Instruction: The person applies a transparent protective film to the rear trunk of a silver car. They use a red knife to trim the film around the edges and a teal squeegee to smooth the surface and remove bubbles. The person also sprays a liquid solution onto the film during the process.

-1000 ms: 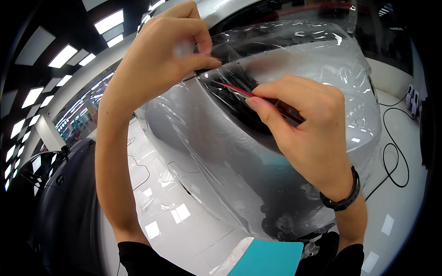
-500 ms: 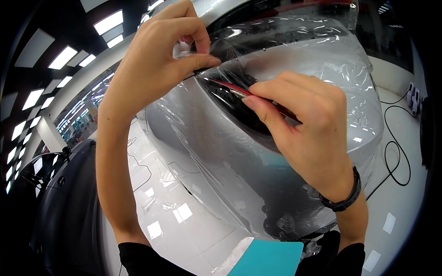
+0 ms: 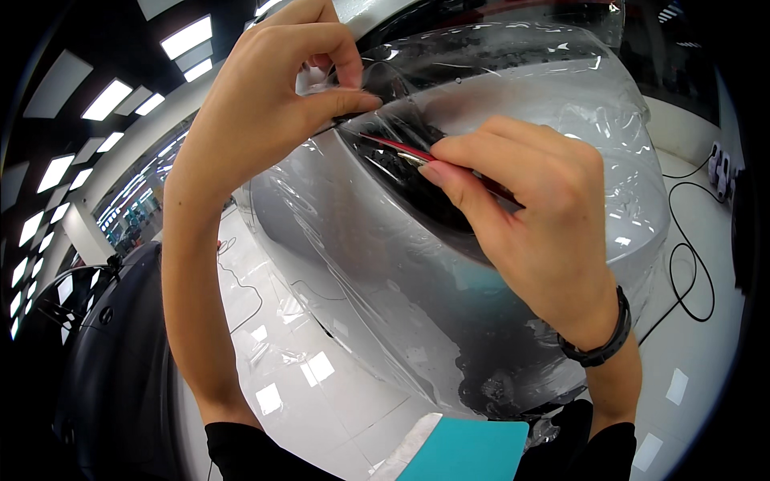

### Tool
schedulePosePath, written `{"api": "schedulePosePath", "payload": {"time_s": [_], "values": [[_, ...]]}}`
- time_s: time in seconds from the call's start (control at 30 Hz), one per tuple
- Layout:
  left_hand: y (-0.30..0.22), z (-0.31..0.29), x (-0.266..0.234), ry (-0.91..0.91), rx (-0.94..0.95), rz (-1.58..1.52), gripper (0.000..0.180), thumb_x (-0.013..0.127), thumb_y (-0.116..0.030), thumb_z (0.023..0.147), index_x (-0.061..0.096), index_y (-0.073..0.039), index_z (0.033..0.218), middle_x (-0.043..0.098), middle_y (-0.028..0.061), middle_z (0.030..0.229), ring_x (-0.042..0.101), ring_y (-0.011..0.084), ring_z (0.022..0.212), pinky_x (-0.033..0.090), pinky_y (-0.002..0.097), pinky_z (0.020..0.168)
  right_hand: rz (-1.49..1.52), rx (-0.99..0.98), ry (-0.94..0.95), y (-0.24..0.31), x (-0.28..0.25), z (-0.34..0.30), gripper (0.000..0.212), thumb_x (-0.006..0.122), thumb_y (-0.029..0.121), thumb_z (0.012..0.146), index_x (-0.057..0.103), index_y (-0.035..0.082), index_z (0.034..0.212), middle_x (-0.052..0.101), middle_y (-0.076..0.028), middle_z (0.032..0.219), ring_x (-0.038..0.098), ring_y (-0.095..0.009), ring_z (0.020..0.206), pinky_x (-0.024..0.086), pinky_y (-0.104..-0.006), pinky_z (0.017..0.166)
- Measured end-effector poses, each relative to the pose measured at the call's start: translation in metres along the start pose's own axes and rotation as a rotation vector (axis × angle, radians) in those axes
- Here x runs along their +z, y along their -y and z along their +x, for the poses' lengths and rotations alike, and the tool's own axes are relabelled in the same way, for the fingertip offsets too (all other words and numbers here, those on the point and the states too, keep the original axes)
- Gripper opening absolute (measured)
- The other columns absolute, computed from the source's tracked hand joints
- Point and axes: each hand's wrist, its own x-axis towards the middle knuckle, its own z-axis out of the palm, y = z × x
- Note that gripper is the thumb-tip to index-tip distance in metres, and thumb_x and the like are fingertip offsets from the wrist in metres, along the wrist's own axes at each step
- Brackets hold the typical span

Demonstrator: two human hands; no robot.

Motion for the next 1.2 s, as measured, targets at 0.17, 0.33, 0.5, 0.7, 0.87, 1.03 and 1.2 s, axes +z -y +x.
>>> {"api": "schedulePosePath", "payload": {"time_s": [0.17, 0.33, 0.5, 0.7, 0.87, 1.03, 1.2], "values": [[0.0038, -0.0013, 0.0057, -0.055, 0.029, -0.005, 0.026, 0.086, -0.014, 0.074, 0.062, -0.004, 0.073, 0.050, 0.0007, 0.083, 0.048, 0.0131, 0.079, 0.036, 0.0299, 0.071, -0.051, -0.025, 0.010, 0.0000, -0.0010, -0.0012, 0.009, 0.080, 0.004, 0.079, 0.073, 0.003, 0.084, 0.062, -0.008, 0.069, 0.055, -0.025, 0.056, 0.041, -0.0350, 0.053], [0.0029, -0.0006, 0.0041, -0.027, 0.015, -0.002, 0.027, 0.086, -0.014, 0.073, 0.062, -0.004, 0.073, 0.050, 0.0007, 0.082, 0.048, 0.0133, 0.079, 0.036, 0.0302, 0.070, -0.048, -0.030, -0.004, 0.0001, -0.0001, -0.0012, 0.010, 0.080, 0.004, 0.079, 0.072, 0.003, 0.084, 0.062, -0.007, 0.069, 0.054, -0.025, 0.056, 0.040, -0.0355, 0.055], [0.0004, 0.0000, 0.0018, -0.003, 0.004, 0.029, 0.026, 0.086, -0.014, 0.073, 0.062, -0.005, 0.073, 0.050, 0.0004, 0.082, 0.049, 0.0132, 0.078, 0.036, 0.0301, 0.070, -0.082, -0.043, 0.009, -0.0013, -0.0001, -0.0020, 0.010, 0.080, 0.005, 0.079, 0.072, 0.004, 0.084, 0.061, -0.006, 0.068, 0.054, -0.025, 0.056, 0.039, -0.0353, 0.055], [0.0021, 0.0000, 0.0035, -0.007, 0.014, 0.016, 0.027, 0.086, -0.013, 0.073, 0.061, -0.004, 0.073, 0.050, 0.0006, 0.082, 0.048, 0.0132, 0.077, 0.036, 0.0299, 0.069, -0.101, -0.044, 0.025, -0.0025, -0.0002, -0.0018, 0.010, 0.080, 0.006, 0.079, 0.072, 0.004, 0.084, 0.061, -0.006, 0.068, 0.054, -0.025, 0.056, 0.039, -0.0353, 0.056], [0.0012, 0.0000, 0.0026, -0.007, 0.018, 0.012, 0.027, 0.086, -0.013, 0.073, 0.060, -0.004, 0.072, 0.050, 0.0006, 0.081, 0.048, 0.0131, 0.077, 0.036, 0.0299, 0.069, -0.057, -0.045, -0.017, -0.0029, 0.0022, -0.0039, 0.011, 0.080, 0.006, 0.079, 0.072, 0.004, 0.085, 0.062, -0.006, 0.069, 0.054, -0.025, 0.056, 0.039, -0.0350, 0.056], [0.0023, -0.0017, 0.0051, -0.032, 0.029, 0.014, 0.027, 0.086, -0.013, 0.073, 0.060, -0.004, 0.073, 0.049, 0.0006, 0.081, 0.047, 0.0131, 0.078, 0.036, 0.0299, 0.070, -0.051, -0.049, -0.004, -0.0028, 0.0013, -0.0043, 0.011, 0.081, 0.005, 0.079, 0.072, 0.003, 0.086, 0.063, -0.007, 0.071, 0.055, -0.025, 0.058, 0.040, -0.0348, 0.056], [0.0007, -0.0007, 0.0034, 0.004, 0.002, 0.005, 0.027, 0.085, -0.012, 0.074, 0.060, -0.004, 0.073, 0.048, 0.0006, 0.081, 0.047, 0.0130, 0.077, 0.036, 0.0299, 0.069, -0.033, -0.046, -0.019, -0.0033, 0.0012, -0.0049, 0.012, 0.081, 0.005, 0.079, 0.072, 0.003, 0.086, 0.064, -0.007, 0.071, 0.055, -0.024, 0.058, 0.041, -0.0346, 0.056]]}}
